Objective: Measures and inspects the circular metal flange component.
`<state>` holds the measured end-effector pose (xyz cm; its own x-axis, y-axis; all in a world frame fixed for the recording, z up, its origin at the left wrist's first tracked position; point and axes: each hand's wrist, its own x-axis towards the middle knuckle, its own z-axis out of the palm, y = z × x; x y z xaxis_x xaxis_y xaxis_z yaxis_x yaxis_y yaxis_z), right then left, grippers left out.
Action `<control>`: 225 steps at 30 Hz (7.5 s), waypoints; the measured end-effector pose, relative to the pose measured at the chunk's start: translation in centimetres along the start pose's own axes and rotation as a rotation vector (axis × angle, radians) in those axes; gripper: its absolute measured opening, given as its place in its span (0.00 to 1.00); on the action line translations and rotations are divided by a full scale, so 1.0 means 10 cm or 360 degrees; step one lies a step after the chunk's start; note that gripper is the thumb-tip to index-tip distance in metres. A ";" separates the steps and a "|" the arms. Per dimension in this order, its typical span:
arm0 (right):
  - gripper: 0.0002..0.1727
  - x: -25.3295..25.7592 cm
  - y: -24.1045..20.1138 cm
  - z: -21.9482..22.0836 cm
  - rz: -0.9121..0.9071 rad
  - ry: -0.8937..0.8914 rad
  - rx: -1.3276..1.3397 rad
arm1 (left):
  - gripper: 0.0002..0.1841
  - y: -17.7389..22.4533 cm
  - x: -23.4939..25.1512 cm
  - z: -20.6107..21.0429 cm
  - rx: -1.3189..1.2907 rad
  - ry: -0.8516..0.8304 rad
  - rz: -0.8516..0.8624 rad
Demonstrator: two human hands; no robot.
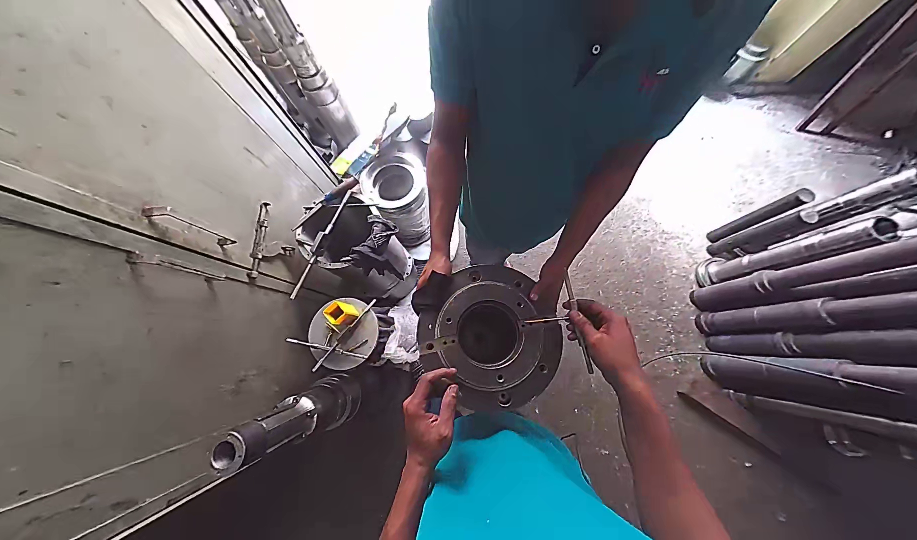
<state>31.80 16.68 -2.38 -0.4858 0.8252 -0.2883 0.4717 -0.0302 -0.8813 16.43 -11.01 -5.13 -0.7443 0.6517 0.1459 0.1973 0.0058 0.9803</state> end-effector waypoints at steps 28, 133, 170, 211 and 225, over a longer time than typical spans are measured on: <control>0.27 -0.11 -0.66 0.51 -0.0515 -0.0326 -0.1572 | 0.23 -0.10 1.17 0.78 0.0453 -0.1406 -0.0351; 0.21 0.13 -0.47 0.15 -0.1481 -0.0655 -0.1703 | 0.14 -0.28 1.23 0.93 0.0322 -0.1185 -0.0329; 0.17 0.43 0.11 -0.32 -0.1035 -0.0298 -0.0959 | 0.09 0.17 0.69 0.48 0.0342 -0.0436 -0.0135; 0.15 1.15 -0.41 0.24 -0.1214 -0.1049 -0.0519 | 0.15 0.60 0.37 1.17 -0.0455 -0.0523 -0.1104; 0.10 0.88 -0.12 -0.23 -0.1167 -0.0614 -0.0635 | 0.10 0.45 0.71 0.55 -0.0218 -0.0545 -0.1038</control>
<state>28.66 25.24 -2.95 -0.9416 0.3133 0.1234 0.1327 0.6821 -0.7191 15.54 -2.18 -0.44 -0.4384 0.7480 -0.4983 -0.3140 0.3920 0.8647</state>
